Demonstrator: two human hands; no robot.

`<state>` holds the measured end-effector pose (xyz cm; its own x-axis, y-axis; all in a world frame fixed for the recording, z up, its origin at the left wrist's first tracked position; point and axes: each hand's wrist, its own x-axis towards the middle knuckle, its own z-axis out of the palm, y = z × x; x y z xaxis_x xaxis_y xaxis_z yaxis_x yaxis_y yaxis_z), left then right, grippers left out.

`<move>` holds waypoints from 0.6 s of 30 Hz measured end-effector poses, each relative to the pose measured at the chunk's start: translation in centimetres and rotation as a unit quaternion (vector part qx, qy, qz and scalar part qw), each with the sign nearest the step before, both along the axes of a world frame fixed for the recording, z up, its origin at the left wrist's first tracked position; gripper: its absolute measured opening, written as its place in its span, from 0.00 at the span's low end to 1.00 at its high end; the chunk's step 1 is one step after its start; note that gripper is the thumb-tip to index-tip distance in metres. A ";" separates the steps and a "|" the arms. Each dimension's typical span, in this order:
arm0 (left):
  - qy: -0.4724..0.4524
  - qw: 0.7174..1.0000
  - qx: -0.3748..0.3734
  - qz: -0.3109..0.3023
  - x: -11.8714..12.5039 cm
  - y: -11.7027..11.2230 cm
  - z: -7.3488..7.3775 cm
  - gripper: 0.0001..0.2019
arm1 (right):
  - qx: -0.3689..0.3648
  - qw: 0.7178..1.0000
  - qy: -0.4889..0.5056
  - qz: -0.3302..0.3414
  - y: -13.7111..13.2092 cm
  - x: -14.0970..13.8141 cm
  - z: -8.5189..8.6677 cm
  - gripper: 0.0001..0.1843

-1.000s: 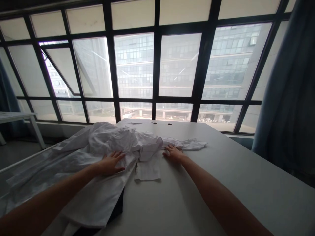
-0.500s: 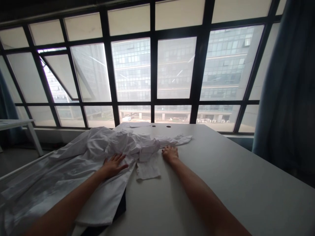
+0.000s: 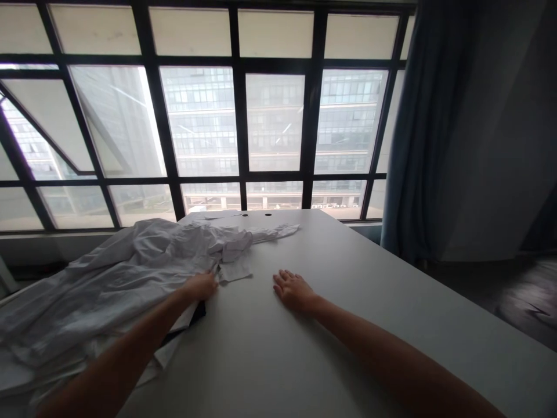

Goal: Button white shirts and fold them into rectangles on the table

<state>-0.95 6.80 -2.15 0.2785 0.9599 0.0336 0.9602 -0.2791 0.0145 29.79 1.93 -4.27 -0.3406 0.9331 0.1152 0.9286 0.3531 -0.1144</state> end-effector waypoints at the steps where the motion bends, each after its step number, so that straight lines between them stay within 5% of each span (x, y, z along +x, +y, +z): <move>1: 0.002 1.000 -0.015 -0.027 1.9 -1.4 -0.4 0.23 | 0.008 1.000 -0.001 0.009 -1.1 0.0 -0.1 0.28; 4: -0.006 0.993 -0.034 -0.113 6.9 -5.0 -1.6 0.22 | 0.039 0.998 0.010 0.042 -3.8 -0.2 -0.3 0.25; 7: -0.035 0.985 0.002 -0.172 9.3 -7.0 -2.5 0.23 | 0.048 0.996 0.039 0.062 -5.1 0.0 -0.1 0.23; 18: -0.104 0.980 0.029 -0.167 8.5 -7.2 -3.8 0.24 | 0.018 0.993 0.066 0.097 -5.2 1.2 1.3 0.24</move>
<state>7.55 -0.36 -5.96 0.5577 0.8115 0.1746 0.7936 -0.5829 0.1743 31.00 -3.23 -3.01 -0.4925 0.8462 0.2035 0.8208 0.5294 -0.2147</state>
